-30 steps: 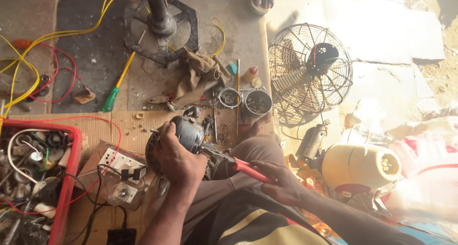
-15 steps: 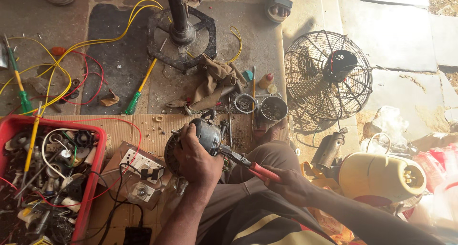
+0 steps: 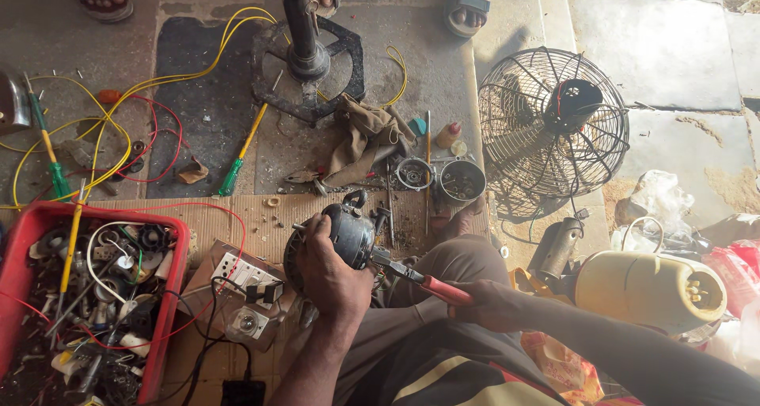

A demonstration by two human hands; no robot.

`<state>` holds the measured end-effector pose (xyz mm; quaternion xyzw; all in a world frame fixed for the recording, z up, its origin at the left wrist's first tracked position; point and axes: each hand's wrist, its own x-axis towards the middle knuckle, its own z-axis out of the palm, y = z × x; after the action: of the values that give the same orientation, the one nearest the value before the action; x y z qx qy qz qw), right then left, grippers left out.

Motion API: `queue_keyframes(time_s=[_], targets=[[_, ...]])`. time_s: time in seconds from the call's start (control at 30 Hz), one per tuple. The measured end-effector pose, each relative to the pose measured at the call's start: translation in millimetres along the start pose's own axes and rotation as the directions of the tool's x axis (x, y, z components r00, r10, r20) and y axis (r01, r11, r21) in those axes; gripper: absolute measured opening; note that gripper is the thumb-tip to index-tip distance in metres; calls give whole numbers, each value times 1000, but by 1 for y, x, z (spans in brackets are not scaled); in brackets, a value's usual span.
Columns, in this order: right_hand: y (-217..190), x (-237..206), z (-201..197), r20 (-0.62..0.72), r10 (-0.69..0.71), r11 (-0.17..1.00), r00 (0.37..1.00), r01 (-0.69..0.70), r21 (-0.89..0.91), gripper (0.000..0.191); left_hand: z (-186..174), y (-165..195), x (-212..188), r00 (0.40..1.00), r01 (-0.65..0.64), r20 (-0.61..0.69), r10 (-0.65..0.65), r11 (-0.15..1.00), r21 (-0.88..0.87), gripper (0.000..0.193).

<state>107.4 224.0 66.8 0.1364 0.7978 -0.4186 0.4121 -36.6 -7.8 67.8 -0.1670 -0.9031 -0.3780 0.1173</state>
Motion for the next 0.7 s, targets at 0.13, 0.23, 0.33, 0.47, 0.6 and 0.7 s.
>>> queue_keyframes(time_s=[0.13,0.23,0.33,0.47,0.6,0.7], targets=[[-3,1,-2,29,50,998,998,-49,-50,34,0,0,-1,1000,27,14,-27,1000,14,104],[-2,3,-3,48,109,993,993,-107,-53,39,0,-1,-2,999,25,23,-25,999,21,106],[0,8,-1,1,-42,996,999,42,-74,61,0,-1,-4,1000,25,4,-25,999,-45,105],[5,18,5,-115,-117,980,986,96,-175,40,-4,-6,-6,999,28,46,-23,994,-104,108],[13,28,5,-81,-112,966,990,90,-242,42,-13,-23,-1,956,212,258,-144,941,-262,112],[18,35,-1,58,-179,950,982,187,-248,69,-17,-43,6,825,558,305,-476,601,-572,108]])
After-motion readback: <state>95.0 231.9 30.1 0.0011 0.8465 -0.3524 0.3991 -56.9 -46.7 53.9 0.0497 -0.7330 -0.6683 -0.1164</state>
